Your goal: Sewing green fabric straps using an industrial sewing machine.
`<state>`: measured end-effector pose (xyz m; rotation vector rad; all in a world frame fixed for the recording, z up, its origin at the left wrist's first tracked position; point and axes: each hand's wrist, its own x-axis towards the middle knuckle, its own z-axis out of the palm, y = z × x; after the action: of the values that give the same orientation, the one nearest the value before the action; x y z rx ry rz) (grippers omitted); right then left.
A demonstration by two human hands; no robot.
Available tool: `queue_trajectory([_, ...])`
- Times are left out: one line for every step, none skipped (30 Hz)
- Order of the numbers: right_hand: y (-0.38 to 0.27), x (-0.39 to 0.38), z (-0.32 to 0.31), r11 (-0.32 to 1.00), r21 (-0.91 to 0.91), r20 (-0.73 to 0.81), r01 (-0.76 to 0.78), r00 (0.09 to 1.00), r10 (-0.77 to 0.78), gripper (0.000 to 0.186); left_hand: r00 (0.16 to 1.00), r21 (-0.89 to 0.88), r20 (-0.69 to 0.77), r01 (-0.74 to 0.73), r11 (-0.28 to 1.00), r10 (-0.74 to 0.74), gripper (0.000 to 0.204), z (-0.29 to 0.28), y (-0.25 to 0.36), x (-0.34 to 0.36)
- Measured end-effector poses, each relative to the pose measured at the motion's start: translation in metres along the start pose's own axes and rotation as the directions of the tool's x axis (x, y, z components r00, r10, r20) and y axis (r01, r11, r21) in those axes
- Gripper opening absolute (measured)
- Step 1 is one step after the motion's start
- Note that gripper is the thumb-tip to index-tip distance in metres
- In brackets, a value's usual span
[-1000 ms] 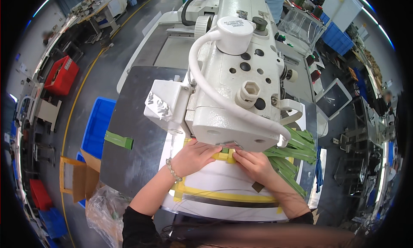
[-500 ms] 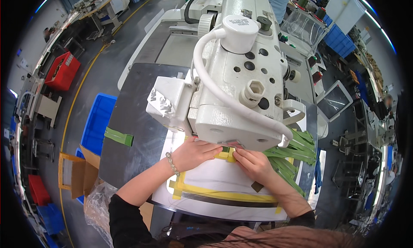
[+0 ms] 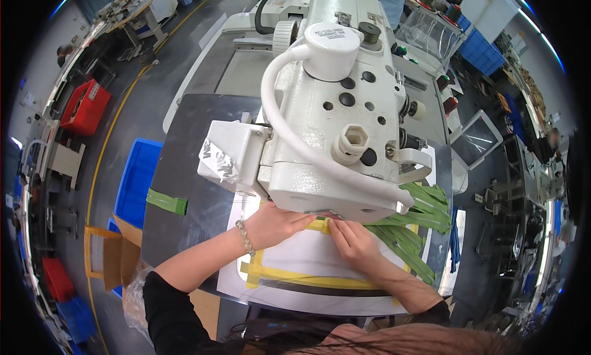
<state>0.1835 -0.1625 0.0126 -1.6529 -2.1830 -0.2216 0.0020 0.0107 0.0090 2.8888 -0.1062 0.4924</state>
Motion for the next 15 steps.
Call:
queue_trajectory([-0.0014,-0.0001,0.0001,1.000,-0.031,-0.003,-0.005,1.000,0.005,0.039,1.000,-0.007,0.008,0.013,1.000,-0.013,0.028,0.0003,0.0003,0.0014])
queue_trajectory([-0.0018,0.0005,-0.0012,0.999,-0.036,-0.003,-0.013,1.000,0.013,0.039,1.000,-0.010,0.008,0.004,1.000,-0.004,0.028,0.0000,0.0004,0.0029])
queue_trajectory([-0.0017,0.0021,-0.0036,1.000,-0.022,-0.009,-0.017,1.000,0.017,0.039,1.000,-0.011,-0.005,0.005,1.000,-0.006,0.026,-0.0038,0.0017,0.0052])
queue_trajectory([-0.0017,0.0025,-0.0052,1.000,-0.007,-0.014,-0.021,1.000,0.021,0.039,1.000,-0.012,-0.018,0.008,1.000,-0.008,0.024,-0.0059,0.0024,0.0070])
queue_trajectory([-0.0015,0.0008,-0.0047,1.000,-0.010,-0.016,-0.027,1.000,0.027,0.039,1.000,-0.014,-0.017,0.001,1.000,-0.001,0.024,-0.0056,0.0029,0.0074])
queue_trajectory([-0.0003,-0.0012,-0.0026,0.999,0.010,0.006,-0.031,0.999,0.031,0.035,0.999,-0.013,-0.036,0.009,1.000,-0.010,0.023,-0.0051,0.0034,0.0071])
queue_trajectory([0.0004,-0.0024,-0.0015,0.999,0.030,0.028,-0.036,0.999,0.035,0.031,0.998,-0.013,-0.055,0.018,1.000,-0.018,0.022,-0.0047,0.0036,0.0072])
queue_trajectory([0.0009,-0.0024,-0.0016,0.999,0.028,0.025,-0.039,0.999,0.038,0.031,0.998,-0.012,-0.055,0.013,1.000,-0.014,0.022,-0.0045,0.0037,0.0082])
queue_trajectory([0.0010,-0.0024,-0.0017,0.999,0.032,0.021,-0.035,0.999,0.034,0.031,0.997,0.024,-0.071,0.017,1.000,-0.015,0.024,-0.0042,0.0043,0.0089])
queue_trajectory([0.0012,-0.0024,-0.0019,0.999,0.035,0.016,-0.031,0.999,0.030,0.032,0.996,0.060,-0.087,0.022,0.998,-0.017,0.027,-0.0039,0.0047,0.0094])
queue_trajectory([0.0012,-0.0025,-0.0021,0.999,0.034,0.015,-0.034,0.999,0.033,0.032,0.996,0.059,-0.087,0.019,0.998,-0.014,0.027,-0.0035,0.0050,0.0095])
queue_trajectory([0.0007,-0.0024,-0.0020,0.998,0.042,0.013,-0.037,0.999,0.037,0.031,0.996,0.036,-0.085,0.027,0.999,-0.024,0.027,-0.0033,0.0053,0.0090])
queue_trajectory([0.0004,-0.0024,-0.0021,0.998,0.049,0.011,-0.041,0.999,0.040,0.031,0.996,0.012,-0.083,0.036,0.999,-0.035,0.027,-0.0030,0.0055,0.0086])
queue_trajectory([0.0008,-0.0024,-0.0023,0.998,0.049,0.010,-0.044,0.999,0.044,0.031,0.996,0.011,-0.081,0.033,0.999,-0.032,0.027,-0.0025,0.0054,0.0083])
queue_trajectory([0.0012,-0.0016,-0.0023,0.997,0.066,0.017,-0.047,0.999,0.046,0.033,0.998,-0.016,-0.059,0.028,0.999,-0.028,0.026,-0.0026,0.0050,0.0074])
